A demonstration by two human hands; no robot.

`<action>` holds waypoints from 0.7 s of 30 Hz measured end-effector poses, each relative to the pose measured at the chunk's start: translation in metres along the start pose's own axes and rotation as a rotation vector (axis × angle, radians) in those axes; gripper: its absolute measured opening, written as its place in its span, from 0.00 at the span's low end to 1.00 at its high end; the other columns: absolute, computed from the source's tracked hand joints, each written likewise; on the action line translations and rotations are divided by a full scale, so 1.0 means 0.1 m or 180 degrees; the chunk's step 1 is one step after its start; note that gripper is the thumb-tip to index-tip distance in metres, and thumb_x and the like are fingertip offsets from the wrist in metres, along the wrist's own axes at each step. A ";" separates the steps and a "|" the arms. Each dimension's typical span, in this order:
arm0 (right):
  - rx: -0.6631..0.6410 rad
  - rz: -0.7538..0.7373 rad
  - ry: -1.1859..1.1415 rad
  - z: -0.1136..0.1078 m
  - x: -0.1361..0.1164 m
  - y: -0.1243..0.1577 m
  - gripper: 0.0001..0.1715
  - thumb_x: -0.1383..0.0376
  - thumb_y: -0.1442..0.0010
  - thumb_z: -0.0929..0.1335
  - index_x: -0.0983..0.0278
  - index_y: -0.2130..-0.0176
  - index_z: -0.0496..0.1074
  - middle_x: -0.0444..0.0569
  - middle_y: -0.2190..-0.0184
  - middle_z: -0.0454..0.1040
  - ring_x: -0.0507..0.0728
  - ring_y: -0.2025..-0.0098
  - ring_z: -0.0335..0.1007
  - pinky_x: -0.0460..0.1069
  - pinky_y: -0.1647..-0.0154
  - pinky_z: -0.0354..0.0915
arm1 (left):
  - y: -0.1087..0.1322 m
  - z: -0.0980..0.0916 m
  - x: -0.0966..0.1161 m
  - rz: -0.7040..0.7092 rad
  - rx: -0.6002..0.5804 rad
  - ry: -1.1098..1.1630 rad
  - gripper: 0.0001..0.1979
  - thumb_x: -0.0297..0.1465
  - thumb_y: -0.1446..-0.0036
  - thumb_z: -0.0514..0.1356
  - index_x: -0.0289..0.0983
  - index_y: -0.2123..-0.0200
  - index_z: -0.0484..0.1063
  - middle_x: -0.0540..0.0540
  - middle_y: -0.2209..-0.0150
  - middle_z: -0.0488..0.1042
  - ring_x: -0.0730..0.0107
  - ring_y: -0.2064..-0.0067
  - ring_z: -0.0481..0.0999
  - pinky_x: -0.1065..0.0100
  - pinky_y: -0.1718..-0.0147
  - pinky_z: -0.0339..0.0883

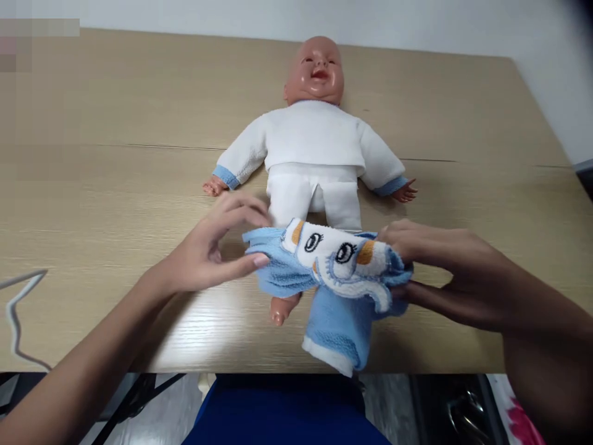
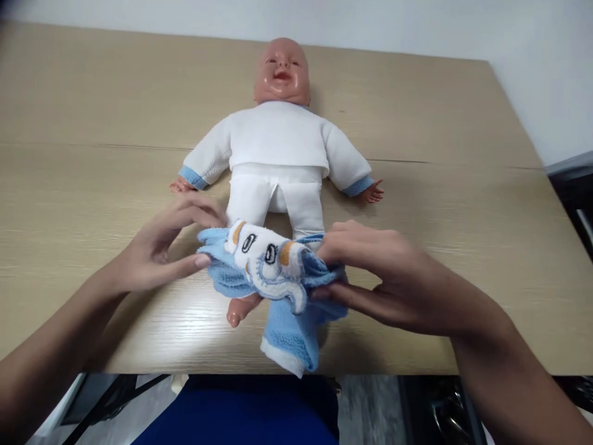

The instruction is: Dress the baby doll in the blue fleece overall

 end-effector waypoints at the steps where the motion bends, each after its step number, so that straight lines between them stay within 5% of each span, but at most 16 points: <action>1: 0.0094 -0.0042 0.0060 0.02 0.02 0.00 0.06 0.59 0.26 0.77 0.56 0.55 0.79 0.42 0.64 0.81 0.53 0.65 0.76 0.48 0.64 0.70 | -0.08 0.01 0.12 0.0048 0.0048 -0.0314 0.28 0.47 0.37 0.78 0.43 0.40 0.79 0.39 0.38 0.79 0.43 0.34 0.74 0.42 0.27 0.60; 2: 0.0171 -0.0071 0.0102 0.04 0.04 -0.01 0.06 0.59 0.26 0.77 0.56 0.55 0.78 0.40 0.65 0.80 0.53 0.67 0.75 0.47 0.65 0.69 | -0.17 0.04 0.24 0.0023 0.0000 -0.0469 0.37 0.50 0.42 0.80 0.42 0.36 0.76 0.36 0.33 0.77 0.38 0.30 0.71 0.39 0.23 0.54; 4: 0.0371 0.0023 0.0082 0.08 0.08 -0.02 0.07 0.59 0.27 0.78 0.55 0.54 0.77 0.39 0.65 0.80 0.53 0.67 0.76 0.48 0.65 0.70 | -0.38 0.15 0.45 -0.0087 -0.0242 -0.0086 0.47 0.53 0.47 0.82 0.40 0.32 0.73 0.36 0.32 0.77 0.38 0.30 0.73 0.45 0.26 0.62; 7: 0.0745 0.0279 -0.0247 0.09 0.16 -0.05 0.09 0.60 0.28 0.79 0.54 0.52 0.78 0.42 0.62 0.81 0.56 0.62 0.78 0.49 0.60 0.71 | -0.65 0.36 0.58 -0.0579 -0.0997 0.0972 0.30 0.44 0.37 0.79 0.42 0.38 0.74 0.45 0.47 0.86 0.54 0.49 0.86 0.59 0.49 0.79; 10: 0.0909 0.0481 -0.0538 0.06 0.27 -0.06 0.12 0.58 0.30 0.81 0.56 0.55 0.77 0.41 0.65 0.78 0.54 0.64 0.74 0.48 0.64 0.69 | -0.79 0.48 0.50 -0.0841 -0.1556 0.1705 0.13 0.38 0.31 0.74 0.43 0.49 0.77 0.52 0.61 0.85 0.63 0.62 0.86 0.65 0.62 0.77; 15: 0.1408 0.0690 -0.0575 0.04 0.47 -0.01 0.23 0.56 0.38 0.86 0.58 0.65 0.73 0.40 0.69 0.72 0.53 0.69 0.67 0.50 0.69 0.63 | -0.84 0.49 0.26 -0.0811 -0.1233 0.1917 0.13 0.35 0.31 0.74 0.39 0.47 0.80 0.48 0.53 0.86 0.62 0.52 0.85 0.65 0.52 0.77; 19: 0.1142 0.0850 -0.1262 0.05 0.57 0.06 0.21 0.55 0.34 0.83 0.55 0.63 0.71 0.40 0.70 0.72 0.55 0.71 0.66 0.50 0.72 0.62 | -0.86 0.49 0.19 -0.1058 -0.1341 0.1977 0.14 0.38 0.30 0.73 0.38 0.47 0.82 0.47 0.54 0.86 0.62 0.53 0.84 0.66 0.53 0.76; 21: 0.1044 0.0804 -0.1634 0.03 0.61 0.09 0.18 0.53 0.31 0.80 0.55 0.62 0.71 0.42 0.70 0.73 0.59 0.65 0.73 0.52 0.67 0.69 | -0.87 0.48 0.19 -0.1105 -0.1374 0.2002 0.13 0.39 0.29 0.73 0.38 0.49 0.82 0.48 0.56 0.85 0.64 0.55 0.83 0.67 0.55 0.75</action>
Point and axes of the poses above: each hand's wrist, its own y-axis away from the middle knuckle, its own z-axis out of the palm, x = y × z, the point moved 1 cm from there along -y, towards the middle knuckle
